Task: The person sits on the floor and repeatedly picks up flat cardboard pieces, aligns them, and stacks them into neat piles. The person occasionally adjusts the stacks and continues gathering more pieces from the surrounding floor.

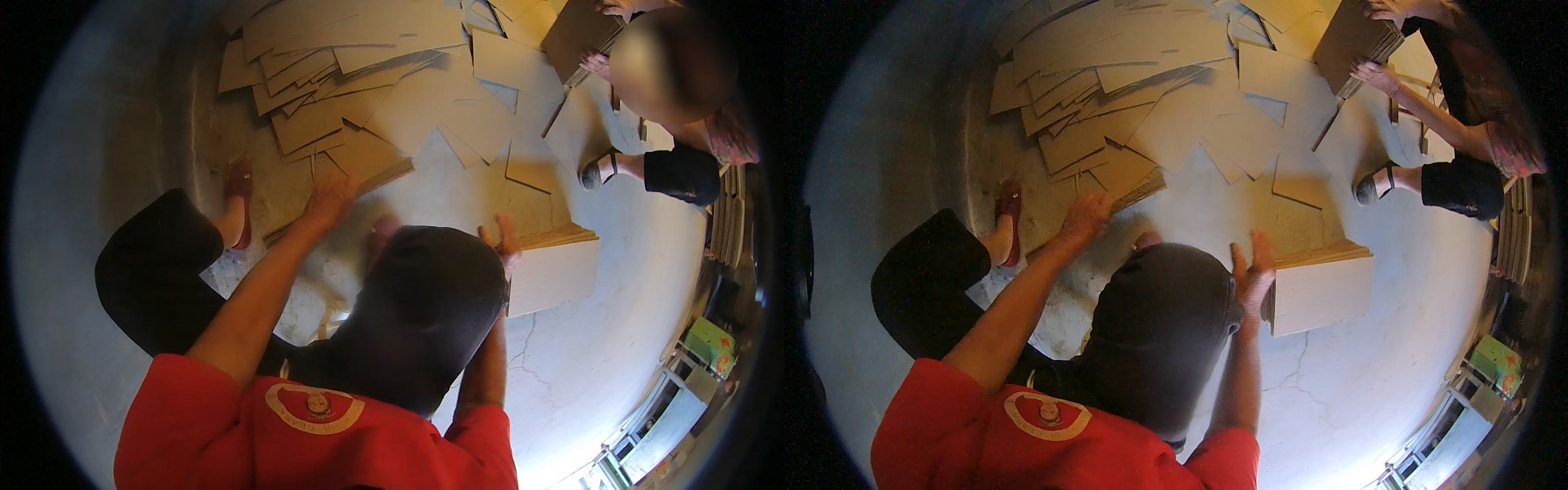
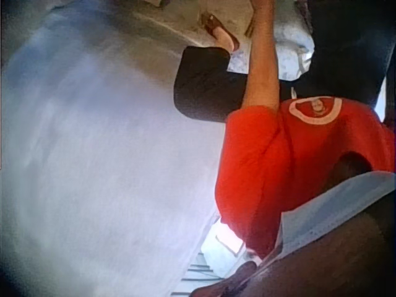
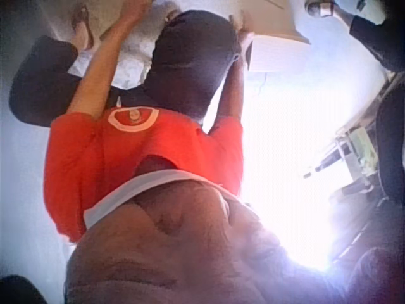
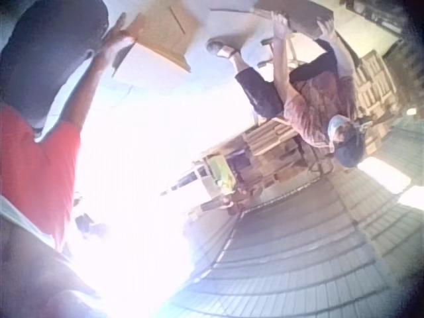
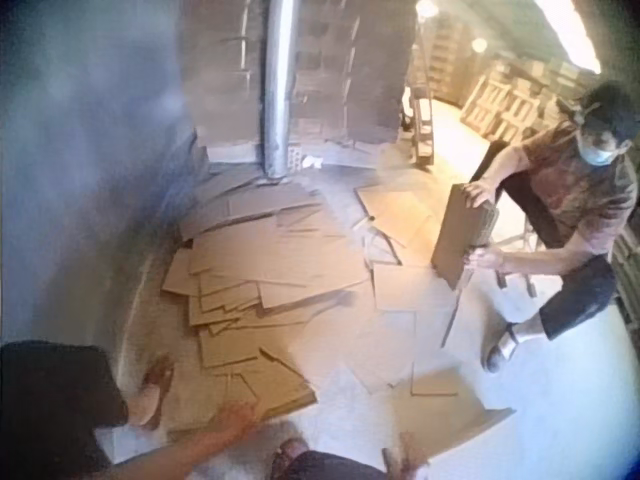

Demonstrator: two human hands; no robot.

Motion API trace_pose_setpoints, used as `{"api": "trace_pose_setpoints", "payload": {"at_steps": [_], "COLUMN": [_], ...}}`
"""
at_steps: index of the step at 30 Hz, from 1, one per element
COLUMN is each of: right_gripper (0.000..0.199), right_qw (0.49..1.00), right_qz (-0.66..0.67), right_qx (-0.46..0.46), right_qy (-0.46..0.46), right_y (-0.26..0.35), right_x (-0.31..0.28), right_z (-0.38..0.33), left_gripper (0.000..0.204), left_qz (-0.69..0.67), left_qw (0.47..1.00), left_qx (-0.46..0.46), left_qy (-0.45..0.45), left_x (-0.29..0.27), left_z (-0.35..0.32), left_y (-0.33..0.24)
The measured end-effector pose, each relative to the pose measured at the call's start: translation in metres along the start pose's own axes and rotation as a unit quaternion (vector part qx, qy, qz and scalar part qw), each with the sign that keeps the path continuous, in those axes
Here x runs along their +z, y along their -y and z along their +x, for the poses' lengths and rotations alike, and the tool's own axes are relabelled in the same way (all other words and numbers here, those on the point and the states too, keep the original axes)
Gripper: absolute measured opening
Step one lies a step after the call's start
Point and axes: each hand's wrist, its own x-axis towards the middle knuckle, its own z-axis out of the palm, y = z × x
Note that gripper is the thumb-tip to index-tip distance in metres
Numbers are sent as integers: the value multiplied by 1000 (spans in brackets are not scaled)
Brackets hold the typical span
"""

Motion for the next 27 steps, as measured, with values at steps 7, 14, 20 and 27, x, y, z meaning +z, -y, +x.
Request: {"api": "trace_pose_setpoints", "payload": {"at_steps": [7,14,20,27], "right_gripper": [39,32,41,72], "right_qw": [978,977,907,884], "right_qz": [155,145,338,458], "right_qx": [129,148,235,97], "right_qy": [49,46,91,17], "right_y": [-14,13,-4,71], "right_x": [25,28,57,28], "right_z": [-17,-3,-10,47], "left_gripper": [20,35,43,41], "left_qz": [-74,-84,-189,-493], "left_qw": [997,984,979,850], "left_qx": [-15,-112,-69,169], "left_qy": [34,111,40,-69], "left_x": [18,21,-6,-134], "left_z": [-9,-6,23,128], "left_y": [0,16,23,-58]}}
